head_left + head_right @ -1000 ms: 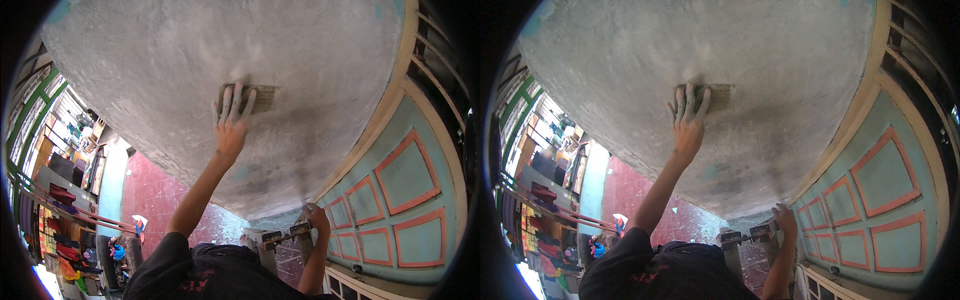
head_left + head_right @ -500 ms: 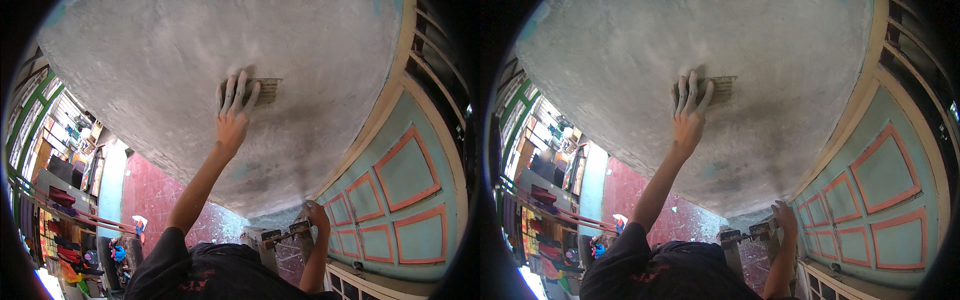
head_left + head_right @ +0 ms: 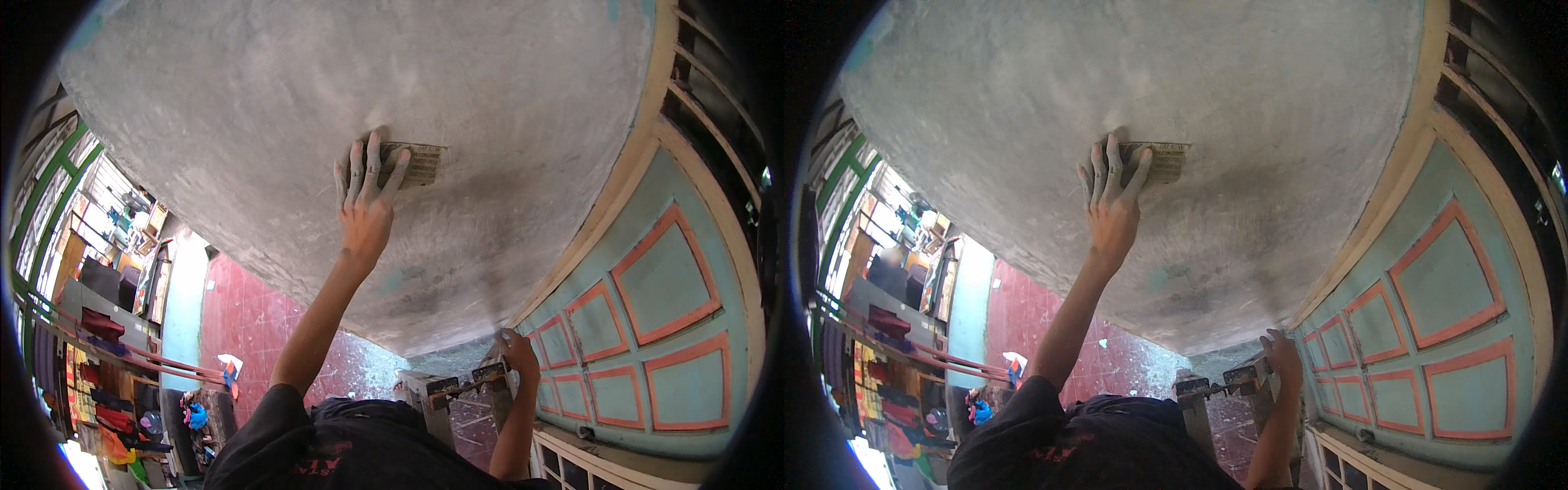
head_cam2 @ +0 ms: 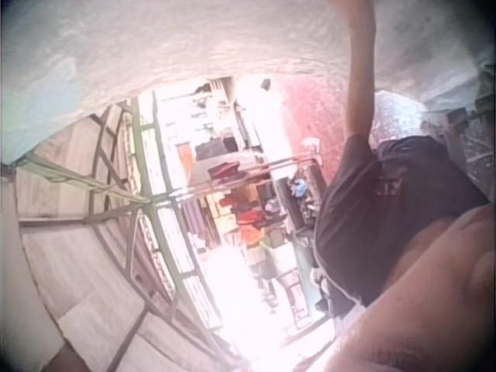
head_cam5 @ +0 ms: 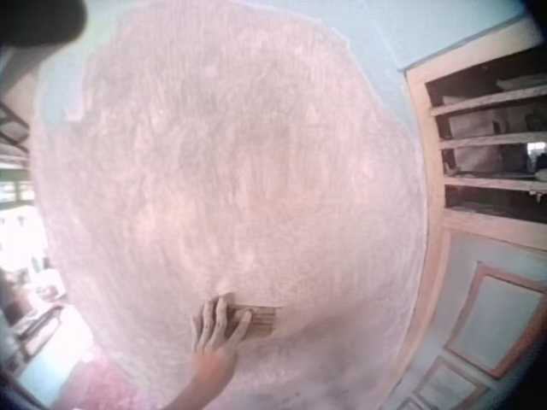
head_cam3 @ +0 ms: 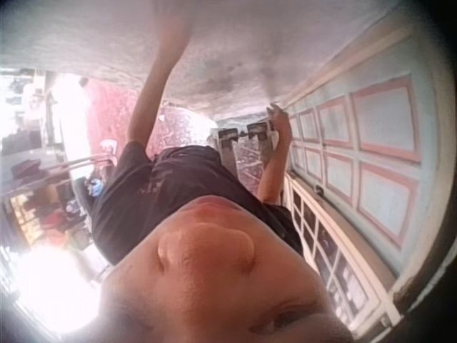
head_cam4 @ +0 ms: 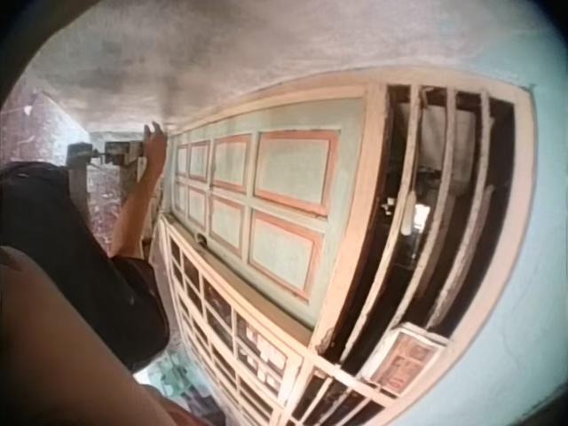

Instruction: The person sands a large vertical wall surface using a sanding block held in the right hand. The person moves the block in repeated strokes across the wall, working from lower to higher areas while standing on a ladder. The wall surface appears to be covered with a light gray material, and the person continues sanding throughout the clip.

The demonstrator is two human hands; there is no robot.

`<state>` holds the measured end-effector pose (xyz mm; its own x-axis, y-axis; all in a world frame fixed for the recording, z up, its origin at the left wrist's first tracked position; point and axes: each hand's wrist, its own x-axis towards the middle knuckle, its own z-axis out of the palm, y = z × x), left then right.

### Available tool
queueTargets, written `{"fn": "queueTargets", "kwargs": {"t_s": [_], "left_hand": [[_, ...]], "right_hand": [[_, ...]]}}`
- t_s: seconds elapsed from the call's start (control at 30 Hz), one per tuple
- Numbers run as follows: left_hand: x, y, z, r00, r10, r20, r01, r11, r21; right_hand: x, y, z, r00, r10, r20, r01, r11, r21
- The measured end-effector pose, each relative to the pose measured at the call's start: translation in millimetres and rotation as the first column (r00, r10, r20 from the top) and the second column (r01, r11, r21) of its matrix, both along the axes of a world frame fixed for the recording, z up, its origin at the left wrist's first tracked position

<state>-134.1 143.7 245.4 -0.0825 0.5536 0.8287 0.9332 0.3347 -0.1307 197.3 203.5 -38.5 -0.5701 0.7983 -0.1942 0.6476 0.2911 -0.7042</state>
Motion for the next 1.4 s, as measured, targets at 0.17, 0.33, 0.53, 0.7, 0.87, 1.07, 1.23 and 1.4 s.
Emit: {"fn": "queueTargets", "kwargs": {"t_s": [0.17, 0.33, 0.53, 0.7, 0.87, 1.07, 1.23, 1.4], "left_hand": [[10, 9, 24, 0.996, -0.089, -0.002, 0.089, 0.996, 0.005], [-9, -10, -33, 0.999, -0.050, 0.011, 0.050, 0.999, -0.018], [8, 14, 23, 0.998, -0.067, 0.011, 0.067, 0.998, 0.003], [8, 56, 109, 0.968, -0.122, -0.219, 0.173, 0.957, 0.232], [10, 44, 148, 0.955, -0.053, -0.292, 0.124, 0.965, 0.231], [0, 39, 93, 0.953, -0.145, -0.266, 0.161, 0.986, 0.040], [3, 53, 159, 0.909, -0.096, -0.406, 0.172, 0.973, 0.155], [14, 52, 193, 0.901, -0.014, -0.435, 0.104, 0.977, 0.185]], "right_hand": [[-1, 2, -4, 0.999, 0.029, -0.020, -0.029, 1.000, 0.009], [0, 2, -14, 1.000, 0.003, -0.025, -0.003, 1.000, 0.020], [-3, 3, 9, 0.996, 0.035, 0.078, -0.026, 0.992, -0.121], [-2, 2, 8, 0.998, 0.016, 0.067, -0.006, 0.990, -0.143], [-4, 1, 4, 0.998, 0.021, 0.055, -0.015, 0.994, -0.111], [-4, 2, 1, 0.999, 0.021, 0.035, -0.018, 0.995, -0.100], [-4, 0, 17, 0.999, 0.017, 0.051, -0.009, 0.990, -0.138], [-5, 5, -6, 0.998, 0.041, 0.050, -0.036, 0.994, -0.102]]}}
